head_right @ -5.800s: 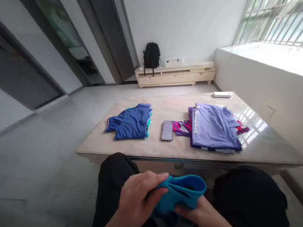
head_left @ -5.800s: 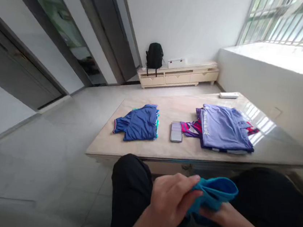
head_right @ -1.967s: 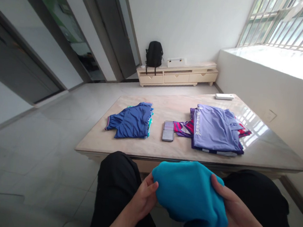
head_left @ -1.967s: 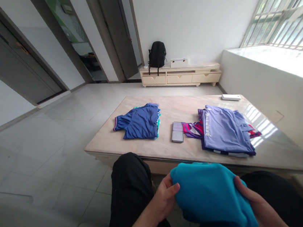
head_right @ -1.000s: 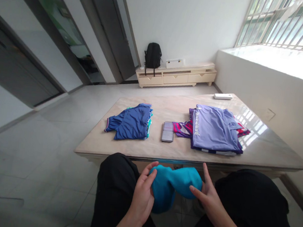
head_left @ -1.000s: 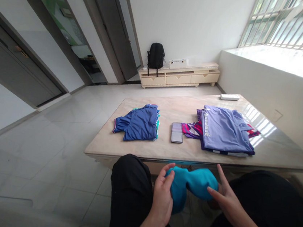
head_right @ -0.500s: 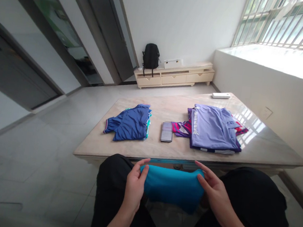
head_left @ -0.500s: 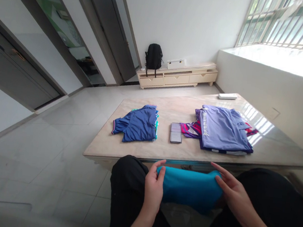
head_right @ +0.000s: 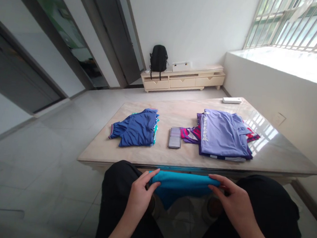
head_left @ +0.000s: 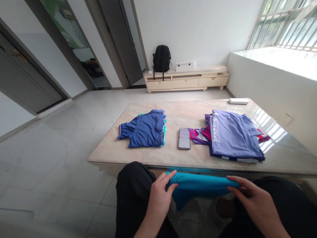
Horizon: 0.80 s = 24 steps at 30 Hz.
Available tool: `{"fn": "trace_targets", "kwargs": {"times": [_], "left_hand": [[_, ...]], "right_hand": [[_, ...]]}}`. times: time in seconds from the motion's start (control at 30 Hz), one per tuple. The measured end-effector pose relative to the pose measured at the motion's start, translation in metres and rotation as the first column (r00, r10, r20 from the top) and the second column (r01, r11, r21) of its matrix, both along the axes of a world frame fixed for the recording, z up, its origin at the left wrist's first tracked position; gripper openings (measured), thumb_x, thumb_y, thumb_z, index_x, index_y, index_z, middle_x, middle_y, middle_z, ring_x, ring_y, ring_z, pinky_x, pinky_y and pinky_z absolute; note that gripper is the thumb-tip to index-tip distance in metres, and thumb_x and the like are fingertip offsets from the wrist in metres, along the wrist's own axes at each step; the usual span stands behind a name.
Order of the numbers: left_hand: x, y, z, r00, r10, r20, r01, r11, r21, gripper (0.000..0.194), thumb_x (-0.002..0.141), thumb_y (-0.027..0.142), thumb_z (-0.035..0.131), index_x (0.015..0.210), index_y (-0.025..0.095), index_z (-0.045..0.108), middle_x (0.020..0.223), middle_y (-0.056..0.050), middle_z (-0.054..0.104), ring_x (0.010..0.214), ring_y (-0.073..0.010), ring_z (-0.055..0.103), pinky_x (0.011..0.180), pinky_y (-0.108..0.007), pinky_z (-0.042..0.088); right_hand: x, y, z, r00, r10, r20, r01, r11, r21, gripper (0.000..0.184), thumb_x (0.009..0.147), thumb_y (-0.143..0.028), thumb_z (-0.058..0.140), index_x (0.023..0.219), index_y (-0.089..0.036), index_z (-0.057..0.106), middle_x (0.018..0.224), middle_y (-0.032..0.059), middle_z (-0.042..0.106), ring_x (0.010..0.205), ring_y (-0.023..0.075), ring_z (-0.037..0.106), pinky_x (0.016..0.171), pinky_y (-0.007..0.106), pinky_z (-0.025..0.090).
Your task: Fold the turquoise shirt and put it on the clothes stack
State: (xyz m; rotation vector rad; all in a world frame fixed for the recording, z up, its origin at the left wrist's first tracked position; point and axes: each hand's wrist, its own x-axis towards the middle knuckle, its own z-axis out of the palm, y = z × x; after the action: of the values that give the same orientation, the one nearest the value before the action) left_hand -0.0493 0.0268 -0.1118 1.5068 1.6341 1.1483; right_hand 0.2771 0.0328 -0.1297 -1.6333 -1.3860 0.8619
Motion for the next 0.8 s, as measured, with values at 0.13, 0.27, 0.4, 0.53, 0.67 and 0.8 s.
{"fn": "trace_targets", "kwargs": {"times": [0.13, 0.27, 0.4, 0.53, 0.67, 0.8], "left_hand": [[-0.002, 0.001, -0.008, 0.980, 0.004, -0.201, 0.031, 0.985, 0.172, 0.037, 0.086, 0.012, 0.074, 0.117, 0.030, 0.081, 0.093, -0.004, 0.075, 0.091, -0.0256, 0.069, 0.086, -0.039, 0.059], [-0.004, -0.001, -0.005, 0.924, 0.024, -0.382, 0.113, 0.936, 0.332, 0.020, 0.094, 0.014, 0.069, 0.108, 0.023, 0.081, 0.085, -0.005, 0.070, 0.086, -0.0250, 0.065, 0.079, -0.038, 0.057], [-0.005, -0.005, 0.009, 0.880, 0.078, -0.468, 0.143, 0.897, 0.418, 0.013, 0.097, 0.018, 0.067, 0.100, 0.022, 0.079, 0.103, -0.009, 0.070, 0.096, -0.0254, 0.065, 0.082, -0.037, 0.056], [-0.012, -0.008, 0.024, 0.856, -0.040, -0.515, 0.286, 0.867, 0.408, 0.012, 0.101, 0.021, 0.063, 0.099, 0.022, 0.074, 0.112, -0.008, 0.074, 0.107, -0.0250, 0.067, 0.092, -0.038, 0.055], [-0.025, -0.008, 0.034, 0.806, -0.201, -0.556, 0.447, 0.822, 0.352, 0.012, 0.104, 0.026, 0.060, 0.100, 0.020, 0.071, 0.085, -0.003, 0.072, 0.080, -0.0185, 0.068, 0.075, -0.030, 0.054], [-0.035, -0.005, 0.041, 0.752, -0.303, -0.586, 0.558, 0.765, 0.321, 0.017, 0.106, 0.025, 0.055, 0.104, 0.018, 0.070, 0.083, -0.004, 0.071, 0.075, -0.0169, 0.067, 0.071, -0.027, 0.053]], "right_hand": [[0.001, -0.004, 0.002, 0.981, -0.010, 0.195, -0.016, 0.991, 0.129, 0.037, 0.081, -0.059, 0.076, 0.104, -0.031, 0.083, 0.100, 0.0027, 0.080, 0.088, 0.0276, 0.073, 0.081, 0.039, 0.057], [0.004, -0.005, 0.006, 0.965, 0.006, 0.262, -0.068, 0.971, 0.228, 0.033, 0.089, -0.059, 0.068, 0.098, -0.030, 0.082, 0.101, 0.0036, 0.077, 0.094, 0.0267, 0.073, 0.088, 0.039, 0.055], [0.009, -0.006, 0.016, 0.944, 0.026, 0.330, -0.114, 0.962, 0.250, 0.035, 0.091, -0.060, 0.064, 0.090, -0.030, 0.081, 0.107, 0.0063, 0.074, 0.096, 0.0274, 0.071, 0.083, 0.039, 0.056], [0.019, -0.011, 0.023, 0.947, 0.120, 0.298, -0.183, 0.964, 0.192, 0.033, 0.091, -0.058, 0.065, 0.094, -0.029, 0.079, 0.126, 0.0075, 0.074, 0.112, 0.0320, 0.070, 0.097, 0.043, 0.055], [0.032, -0.019, 0.026, 0.940, 0.206, 0.270, -0.225, 0.974, 0.041, 0.034, 0.090, -0.059, 0.067, 0.104, -0.030, 0.077, 0.106, 0.0050, 0.080, 0.095, 0.0292, 0.075, 0.085, 0.038, 0.059], [0.042, -0.023, 0.031, 0.922, 0.197, 0.332, -0.213, 0.977, 0.010, 0.036, 0.088, -0.064, 0.067, 0.096, -0.030, 0.077, 0.093, 0.0029, 0.079, 0.080, 0.0259, 0.074, 0.071, 0.033, 0.057]]}}
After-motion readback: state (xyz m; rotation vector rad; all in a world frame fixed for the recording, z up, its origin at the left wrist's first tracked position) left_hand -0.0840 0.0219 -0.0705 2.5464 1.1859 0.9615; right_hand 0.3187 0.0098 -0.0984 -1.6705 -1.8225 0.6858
